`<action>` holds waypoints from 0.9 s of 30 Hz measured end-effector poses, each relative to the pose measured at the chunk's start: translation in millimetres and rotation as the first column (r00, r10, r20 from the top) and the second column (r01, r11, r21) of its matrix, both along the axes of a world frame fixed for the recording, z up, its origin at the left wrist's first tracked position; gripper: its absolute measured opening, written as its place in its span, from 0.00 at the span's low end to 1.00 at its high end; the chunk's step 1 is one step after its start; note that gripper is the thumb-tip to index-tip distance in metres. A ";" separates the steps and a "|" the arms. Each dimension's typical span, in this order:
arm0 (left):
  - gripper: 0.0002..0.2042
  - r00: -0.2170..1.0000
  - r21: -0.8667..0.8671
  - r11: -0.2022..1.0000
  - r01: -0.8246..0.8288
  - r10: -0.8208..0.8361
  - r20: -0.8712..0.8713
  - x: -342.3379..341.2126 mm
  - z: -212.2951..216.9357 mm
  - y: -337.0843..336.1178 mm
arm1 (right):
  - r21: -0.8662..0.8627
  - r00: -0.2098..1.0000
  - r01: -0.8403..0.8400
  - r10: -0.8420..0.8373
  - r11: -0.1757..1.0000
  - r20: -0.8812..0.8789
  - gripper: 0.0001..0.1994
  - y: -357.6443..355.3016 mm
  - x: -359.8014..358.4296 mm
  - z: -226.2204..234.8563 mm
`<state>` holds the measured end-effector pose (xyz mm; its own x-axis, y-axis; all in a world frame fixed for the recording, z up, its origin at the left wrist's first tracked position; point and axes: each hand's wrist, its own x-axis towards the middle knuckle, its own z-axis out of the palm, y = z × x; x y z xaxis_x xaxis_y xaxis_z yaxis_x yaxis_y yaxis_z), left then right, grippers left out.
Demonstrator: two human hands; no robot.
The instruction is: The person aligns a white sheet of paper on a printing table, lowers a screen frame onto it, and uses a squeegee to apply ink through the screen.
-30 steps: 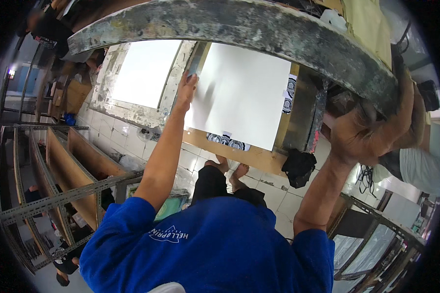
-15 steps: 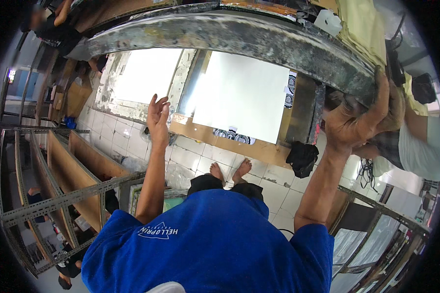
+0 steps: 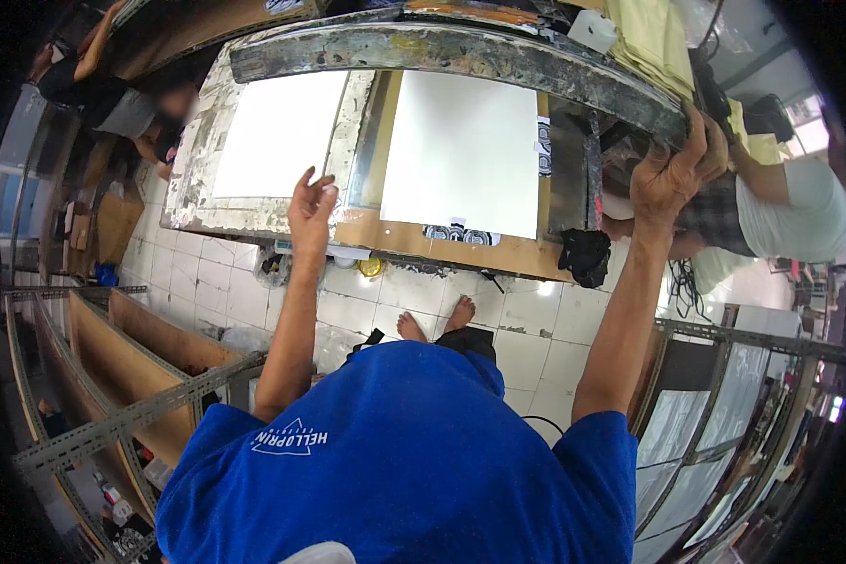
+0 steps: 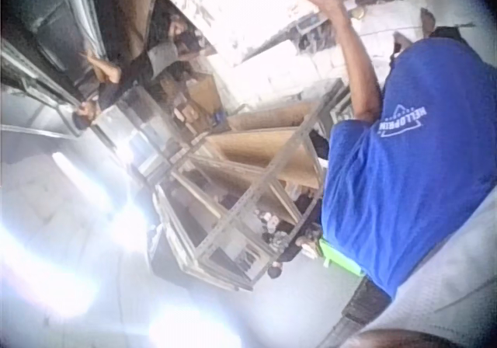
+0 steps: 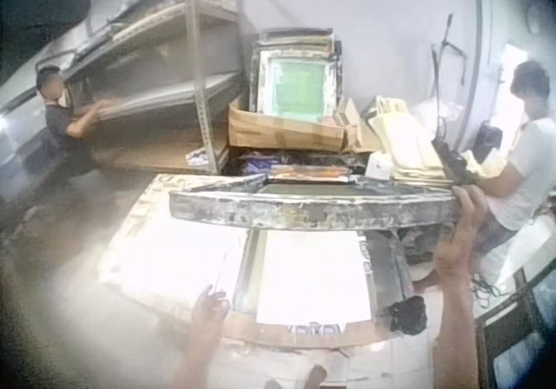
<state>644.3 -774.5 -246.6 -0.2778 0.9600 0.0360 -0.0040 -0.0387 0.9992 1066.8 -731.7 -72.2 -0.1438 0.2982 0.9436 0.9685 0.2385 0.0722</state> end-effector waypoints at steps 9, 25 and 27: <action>0.33 0.995 -0.080 0.995 0.054 -0.061 -0.081 -1.7 -23.4 -15.2 | -0.030 0.999 0.036 -0.037 0.999 -0.017 0.29 -9.2 -2.5 -7.9; 0.38 0.999 0.514 0.857 -0.039 0.040 0.009 7.5 166.2 54.7 | -0.030 0.998 0.000 -0.002 1.000 -0.064 0.28 0.0 -0.6 5.3; 0.37 0.998 0.523 0.851 -0.053 0.056 0.010 15.9 175.0 63.3 | -0.027 0.998 0.007 -0.009 1.000 -0.067 0.28 4.0 2.5 8.1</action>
